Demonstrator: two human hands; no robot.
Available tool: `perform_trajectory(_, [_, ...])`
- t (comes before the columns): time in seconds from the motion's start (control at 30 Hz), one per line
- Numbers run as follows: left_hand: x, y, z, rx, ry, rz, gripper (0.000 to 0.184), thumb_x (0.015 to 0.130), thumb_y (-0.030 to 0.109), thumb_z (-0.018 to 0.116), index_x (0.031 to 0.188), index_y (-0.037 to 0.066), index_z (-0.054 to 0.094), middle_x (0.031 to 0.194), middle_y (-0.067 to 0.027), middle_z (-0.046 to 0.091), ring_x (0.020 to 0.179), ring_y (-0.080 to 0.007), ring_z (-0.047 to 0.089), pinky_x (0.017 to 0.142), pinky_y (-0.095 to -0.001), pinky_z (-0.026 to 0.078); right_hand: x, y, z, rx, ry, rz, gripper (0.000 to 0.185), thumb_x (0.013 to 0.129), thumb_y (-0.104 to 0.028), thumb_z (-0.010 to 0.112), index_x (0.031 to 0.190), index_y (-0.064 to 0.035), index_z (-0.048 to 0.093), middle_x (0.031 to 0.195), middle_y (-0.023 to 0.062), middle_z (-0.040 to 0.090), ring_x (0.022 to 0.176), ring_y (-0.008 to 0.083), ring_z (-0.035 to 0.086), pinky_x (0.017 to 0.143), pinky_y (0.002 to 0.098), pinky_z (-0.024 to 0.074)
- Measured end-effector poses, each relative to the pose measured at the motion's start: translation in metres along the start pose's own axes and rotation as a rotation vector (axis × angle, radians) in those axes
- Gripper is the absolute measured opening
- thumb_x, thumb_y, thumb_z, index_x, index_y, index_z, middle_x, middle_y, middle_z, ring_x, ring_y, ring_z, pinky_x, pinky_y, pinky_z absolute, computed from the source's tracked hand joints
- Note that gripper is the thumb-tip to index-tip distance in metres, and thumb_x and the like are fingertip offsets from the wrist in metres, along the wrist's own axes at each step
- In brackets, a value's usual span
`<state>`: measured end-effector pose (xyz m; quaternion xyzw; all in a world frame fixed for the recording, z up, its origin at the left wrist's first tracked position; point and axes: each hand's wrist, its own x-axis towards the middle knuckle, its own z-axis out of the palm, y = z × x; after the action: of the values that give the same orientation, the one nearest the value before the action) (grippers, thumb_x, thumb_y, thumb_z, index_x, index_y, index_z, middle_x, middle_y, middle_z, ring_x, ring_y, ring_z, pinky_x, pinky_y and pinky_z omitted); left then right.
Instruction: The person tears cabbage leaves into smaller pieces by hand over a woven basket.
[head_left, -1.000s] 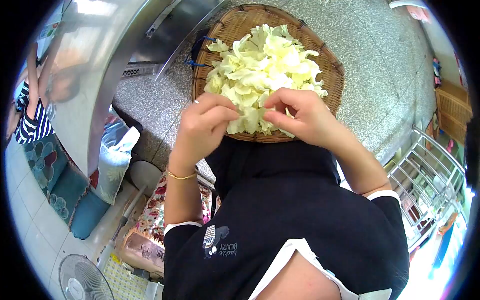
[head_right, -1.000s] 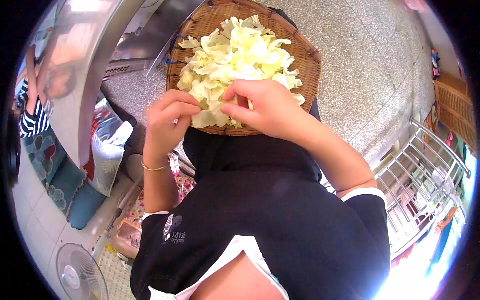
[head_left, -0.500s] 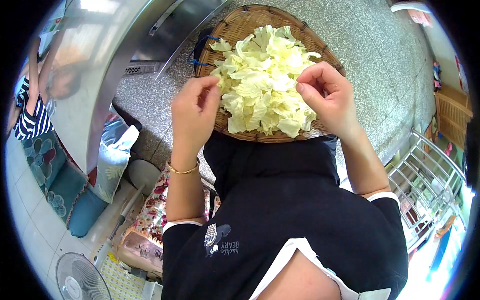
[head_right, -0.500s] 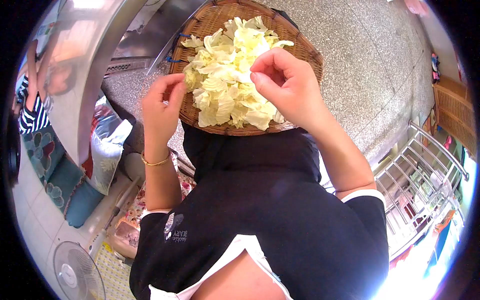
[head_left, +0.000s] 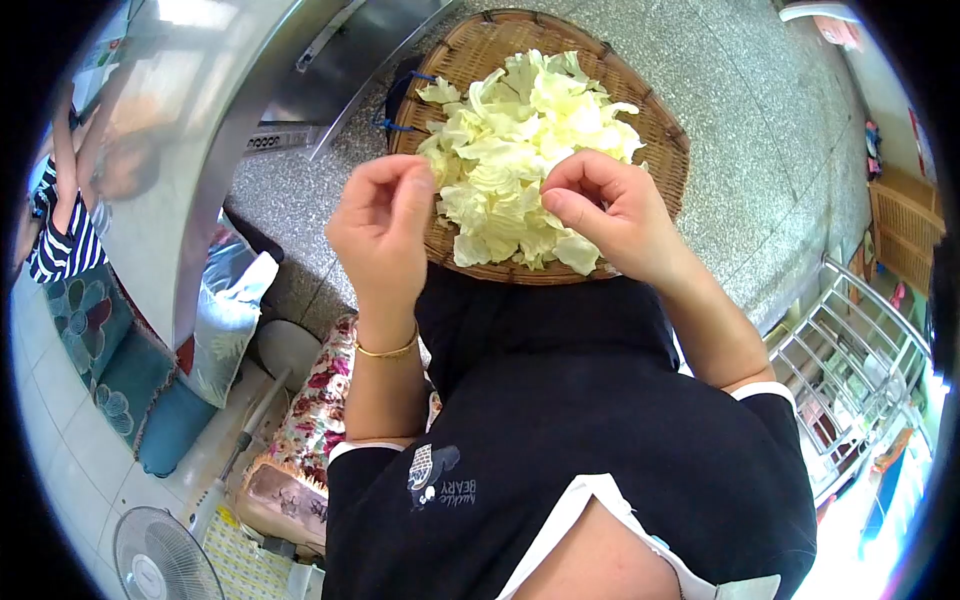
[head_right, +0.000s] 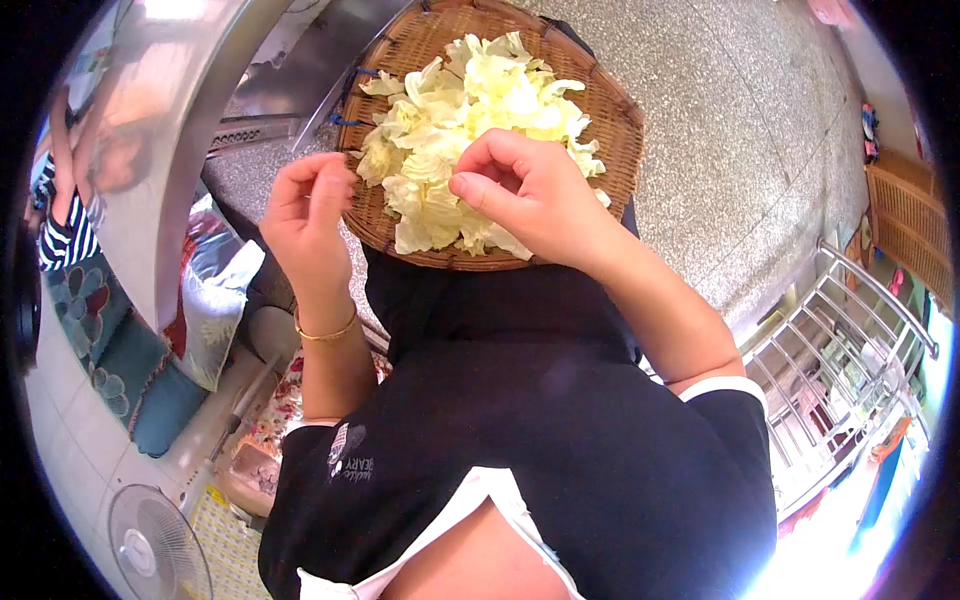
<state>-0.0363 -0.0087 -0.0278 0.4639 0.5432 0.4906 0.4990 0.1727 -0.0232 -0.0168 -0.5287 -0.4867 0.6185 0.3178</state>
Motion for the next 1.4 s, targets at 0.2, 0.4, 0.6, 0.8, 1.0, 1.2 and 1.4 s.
perform_trajectory(0.2, [0.021, -0.031, -0.017, 1.056, -0.064, 0.421, 0.023, 0.073, 0.008, 0.065, 0.096, 0.005, 0.062, 0.086, -0.0072, 0.061, 0.082, -0.0241, 0.057, 0.076, -0.0347, 0.045, 0.001, 0.011, -0.001, 0.021, 0.005, 0.002, 0.017, 0.086, -0.018, 0.062, 0.089, -0.0015, 0.06, 0.072, -0.0042, 0.056, 0.064, 0.0018, 0.047, 0.057, 0.0192, 0.0402])
perform_trajectory(0.4, [0.018, -0.039, -0.011, 1.108, -0.215, 0.335, 0.023, 0.071, 0.009, 0.064, 0.094, 0.006, 0.061, 0.088, -0.0105, 0.059, 0.088, -0.0307, 0.053, 0.079, -0.0401, 0.044, -0.001, 0.006, -0.002, 0.078, -0.003, 0.007, 0.016, 0.086, -0.018, 0.062, 0.089, -0.002, 0.06, 0.073, -0.0044, 0.056, 0.065, 0.0014, 0.047, 0.057, 0.019, 0.0396])
perform_trajectory(0.6, [0.003, 0.003, 0.01, 0.549, -0.134, 0.262, 0.026, 0.073, 0.0, 0.067, 0.097, 0.003, 0.058, 0.091, -0.0097, 0.059, 0.076, -0.0172, 0.06, 0.069, -0.0258, 0.049, 0.007, 0.01, 0.004, 0.201, -0.019, 0.006, 0.017, 0.085, -0.017, 0.064, 0.093, -0.0024, 0.06, 0.075, -0.0038, 0.056, 0.065, 0.0014, 0.047, 0.057, 0.0182, 0.0387])
perform_trajectory(0.8, [-0.003, 0.011, 0.027, 0.501, -0.279, 0.539, 0.034, 0.07, -0.001, 0.074, 0.099, 0.001, 0.056, 0.097, -0.0098, 0.059, 0.086, -0.0143, 0.06, 0.072, -0.0257, 0.05, 0.01, 0.01, 0.01, 0.231, 0.037, -0.127, 0.027, 0.083, -0.015, 0.067, 0.104, -0.0009, 0.057, 0.081, -0.0023, 0.058, 0.067, 0.0025, 0.05, 0.059, 0.0181, 0.0406])
perform_trajectory(1.0, [-0.003, 0.019, 0.032, 0.14, -0.357, 0.2, 0.034, 0.074, -0.005, 0.07, 0.104, -0.003, 0.053, 0.104, -0.0094, 0.057, 0.091, -0.0138, 0.06, 0.077, -0.0247, 0.051, 0.001, 0.006, -0.003, 0.254, 0.046, -0.085, 0.016, 0.088, -0.015, 0.061, 0.094, -0.0006, 0.06, 0.082, -0.0009, 0.061, 0.073, 0.0041, 0.054, 0.065, 0.0201, 0.0446])
perform_trajectory(1.2, [0.0, 0.016, 0.03, -0.306, -0.422, -0.088, 0.026, 0.08, -0.006, 0.058, 0.105, -0.003, 0.056, 0.101, -0.0082, 0.059, 0.091, -0.0136, 0.059, 0.079, -0.0271, 0.05, 0.001, 0.008, -0.013, 0.115, 0.151, -0.133, 0.016, 0.089, -0.017, 0.06, 0.088, -0.0008, 0.061, 0.074, -0.0031, 0.058, 0.07, 0.0023, 0.05, 0.062, 0.0181, 0.041])
perform_trajectory(1.4, [-0.002, 0.014, 0.035, -0.303, -0.394, -0.1, 0.026, 0.085, -0.003, 0.056, 0.11, -0.005, 0.054, 0.1, -0.008, 0.059, 0.091, -0.0125, 0.057, 0.078, -0.0264, 0.05, 0.001, -0.003, -0.013, -0.227, 0.302, -0.287, 0.026, 0.079, -0.017, 0.069, 0.1, -0.005, 0.06, 0.081, -0.0042, 0.053, 0.058, 0.0014, 0.036, 0.052, 0.0184, 0.0309])
